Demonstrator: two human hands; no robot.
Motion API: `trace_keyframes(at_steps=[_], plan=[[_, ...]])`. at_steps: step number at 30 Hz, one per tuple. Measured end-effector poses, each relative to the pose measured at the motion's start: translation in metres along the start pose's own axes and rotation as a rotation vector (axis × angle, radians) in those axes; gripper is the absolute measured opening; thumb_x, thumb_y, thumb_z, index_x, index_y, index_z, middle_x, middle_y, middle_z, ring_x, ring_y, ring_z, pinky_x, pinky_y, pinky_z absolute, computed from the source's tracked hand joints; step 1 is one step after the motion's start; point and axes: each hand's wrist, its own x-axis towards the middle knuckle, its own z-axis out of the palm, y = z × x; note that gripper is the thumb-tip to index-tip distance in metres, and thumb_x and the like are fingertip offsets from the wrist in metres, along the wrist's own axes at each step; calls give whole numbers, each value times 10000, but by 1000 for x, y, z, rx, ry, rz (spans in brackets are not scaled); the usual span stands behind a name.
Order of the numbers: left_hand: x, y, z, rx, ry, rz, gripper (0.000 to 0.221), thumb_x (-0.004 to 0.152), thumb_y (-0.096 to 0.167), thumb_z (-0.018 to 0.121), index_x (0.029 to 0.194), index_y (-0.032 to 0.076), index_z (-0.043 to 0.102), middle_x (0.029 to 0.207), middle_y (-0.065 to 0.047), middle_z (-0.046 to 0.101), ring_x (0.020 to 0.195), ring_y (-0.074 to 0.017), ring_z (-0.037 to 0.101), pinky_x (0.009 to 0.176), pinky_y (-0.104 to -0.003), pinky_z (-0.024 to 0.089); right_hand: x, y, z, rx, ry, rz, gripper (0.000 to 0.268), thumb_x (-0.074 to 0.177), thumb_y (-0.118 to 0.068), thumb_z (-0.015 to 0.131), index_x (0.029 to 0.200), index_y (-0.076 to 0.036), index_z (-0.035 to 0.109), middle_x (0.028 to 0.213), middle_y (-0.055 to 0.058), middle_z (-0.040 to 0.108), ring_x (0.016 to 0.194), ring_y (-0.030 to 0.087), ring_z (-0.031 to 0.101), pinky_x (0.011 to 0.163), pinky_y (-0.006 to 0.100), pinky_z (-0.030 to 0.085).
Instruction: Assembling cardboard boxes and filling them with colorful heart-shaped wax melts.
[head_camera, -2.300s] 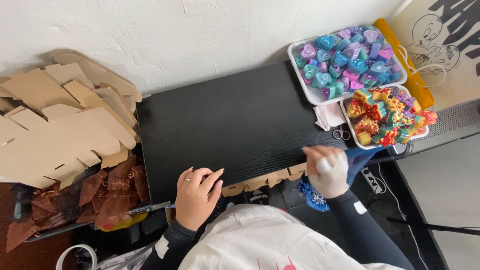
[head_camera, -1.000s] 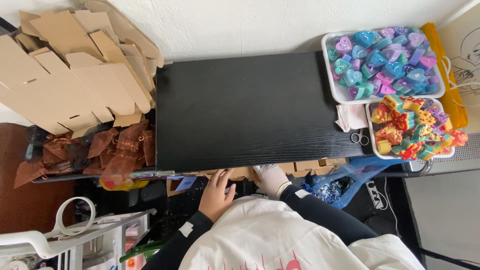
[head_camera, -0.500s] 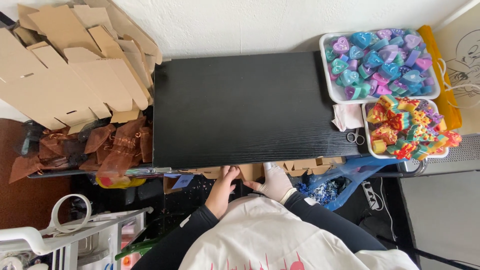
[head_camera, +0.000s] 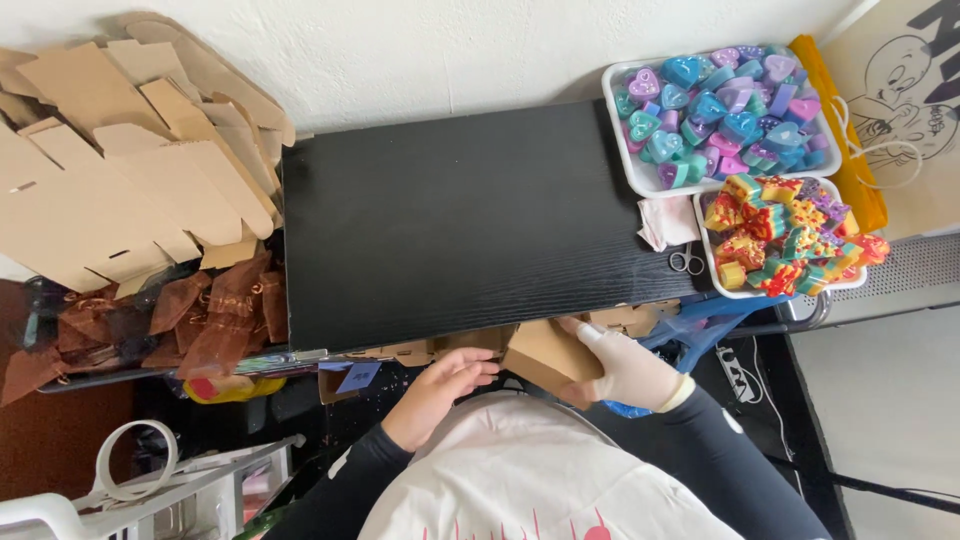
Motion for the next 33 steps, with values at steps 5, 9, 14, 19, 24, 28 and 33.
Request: trace_keyframes(at_steps=[5, 9, 14, 19, 24, 28, 33], plan=[[-15, 6, -20, 258, 62, 3, 355, 1018, 302, 504, 1133, 30, 702, 1116, -83, 767, 1095, -158, 710, 987, -304, 529, -26, 32, -49, 216, -275, -97, 830, 816, -361, 706, 1535, -44, 439, 1317, 153, 642, 1175, 251, 649, 1014, 334, 488], [-31, 28, -22, 495, 108, -65, 294, 1012, 284, 558, 1054, 41, 718, 1007, -49, 779, 925, -184, 688, 869, -323, 551, -37, 67, -75, 414, -360, -579, 1056, 664, -360, 848, 1538, 12, 385, 1508, 198, 506, 1355, 323, 510, 1109, 388, 370], [-29, 30, -10, 161, 84, 381, 197, 1043, 268, 555, 1061, 86, 627, 1288, -102, 650, 1215, -181, 605, 1078, -344, 458, -7, 70, -20, 812, -276, -538, 1071, 640, -299, 863, 1546, -18, 366, 1505, 184, 506, 1369, 330, 508, 1136, 432, 377], [-22, 39, 18, -103, -176, 904, 243, 1116, 292, 508, 1141, 84, 631, 1621, -76, 352, 1500, -242, 423, 1238, -418, 358, 42, 25, 36, 1317, -158, -443, 1102, 610, -223, 881, 1558, -54, 343, 1501, 167, 507, 1386, 338, 506, 1171, 487, 385], [-2, 31, 23, -76, 209, 705, 546, 1081, 186, 566, 1582, 58, 393, 1106, -79, 586, 1031, -120, 566, 961, -277, 484, 50, 27, 76, 1403, -174, -298, 1003, 651, -65, 864, 1537, -29, 395, 1454, 155, 554, 1364, 303, 529, 1156, 466, 423], [11, 59, 16, 211, 365, 644, 541, 1009, 103, 584, 1511, 43, 391, 1055, -32, 596, 864, -69, 551, 776, -236, 500, 41, 28, 63, 1288, -208, -200, 883, 711, -6, 830, 1504, -41, 443, 1409, 120, 585, 1317, 245, 546, 1119, 406, 430], [43, 82, -8, 346, 381, 687, 599, 927, -45, 583, 1493, 37, 406, 1074, -42, 590, 781, -61, 525, 683, -233, 482, 21, 34, 41, 1196, -173, -177, 550, 890, -81, 704, 1411, -7, 545, 1327, 100, 663, 1244, 198, 621, 1094, 334, 447]])
